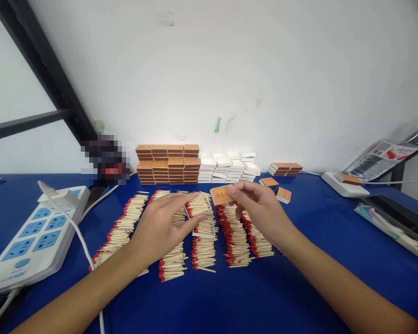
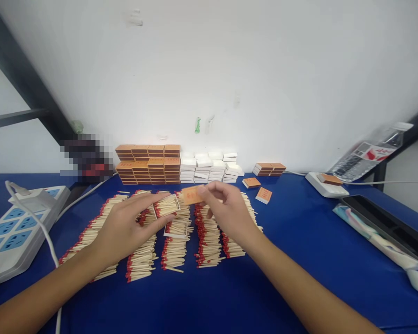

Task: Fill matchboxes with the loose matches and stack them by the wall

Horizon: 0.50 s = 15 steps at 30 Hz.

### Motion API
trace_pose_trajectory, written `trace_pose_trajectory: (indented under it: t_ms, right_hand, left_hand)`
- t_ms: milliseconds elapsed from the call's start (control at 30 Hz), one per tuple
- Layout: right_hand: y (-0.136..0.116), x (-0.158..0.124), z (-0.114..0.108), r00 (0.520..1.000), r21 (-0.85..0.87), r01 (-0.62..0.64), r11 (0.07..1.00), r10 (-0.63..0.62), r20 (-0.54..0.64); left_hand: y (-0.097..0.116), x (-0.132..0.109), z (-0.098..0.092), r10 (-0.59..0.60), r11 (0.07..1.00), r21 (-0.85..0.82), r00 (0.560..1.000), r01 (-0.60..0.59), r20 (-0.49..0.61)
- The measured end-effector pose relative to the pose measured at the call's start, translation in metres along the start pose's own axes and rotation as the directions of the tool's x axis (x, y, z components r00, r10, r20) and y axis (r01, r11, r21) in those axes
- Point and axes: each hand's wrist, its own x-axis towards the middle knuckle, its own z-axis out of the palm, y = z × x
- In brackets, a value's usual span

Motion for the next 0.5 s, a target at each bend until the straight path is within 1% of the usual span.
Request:
trace_pose_trajectory:
  t_ms: [100,200,267,333,367,433,500]
  right_hand:
    - [0.004,0.020,-0.035,0.982,-0.123,0.015,0.992,-0.037,-0.184]
    - [0.017,0.045,-0.083,0.931,-0.235,-0.015,0.972,-0.072,-0.358]
    - [0.031,0.059,-0.115,0.890,-0.304,-0.078,0.949,-0.071,-0.450]
    - [0.046,0.068,-0.140,0.864,-0.359,-0.183,0.915,-0.024,-0.503]
    - [0.053,0.071,-0.149,0.855,-0.378,-0.232,0.896,0.002,-0.519]
    - [0.065,0.076,-0.160,0.852,-0.426,-0.315,0.848,0.055,-0.521]
    - [0.074,0.079,-0.164,0.862,-0.505,-0.373,0.778,0.089,-0.499]
  left_hand:
    - [0.001,0.002,-0.002,-0.065,0.998,0.029,0.997,0.064,0.037]
    - [0.003,0.000,-0.003,-0.122,0.992,0.032,0.987,0.119,0.106]
    - [0.003,-0.001,-0.002,-0.105,0.994,0.008,0.984,0.105,0.145]
    - [0.003,-0.002,-0.002,-0.066,0.997,-0.022,0.982,0.071,0.174]
    - [0.003,-0.002,-0.002,-0.050,0.998,-0.035,0.981,0.057,0.185]
    - [0.002,-0.002,-0.002,-0.031,0.998,-0.054,0.980,0.042,0.196]
    - [0.001,-0.001,-0.002,-0.018,0.997,-0.070,0.980,0.033,0.199]
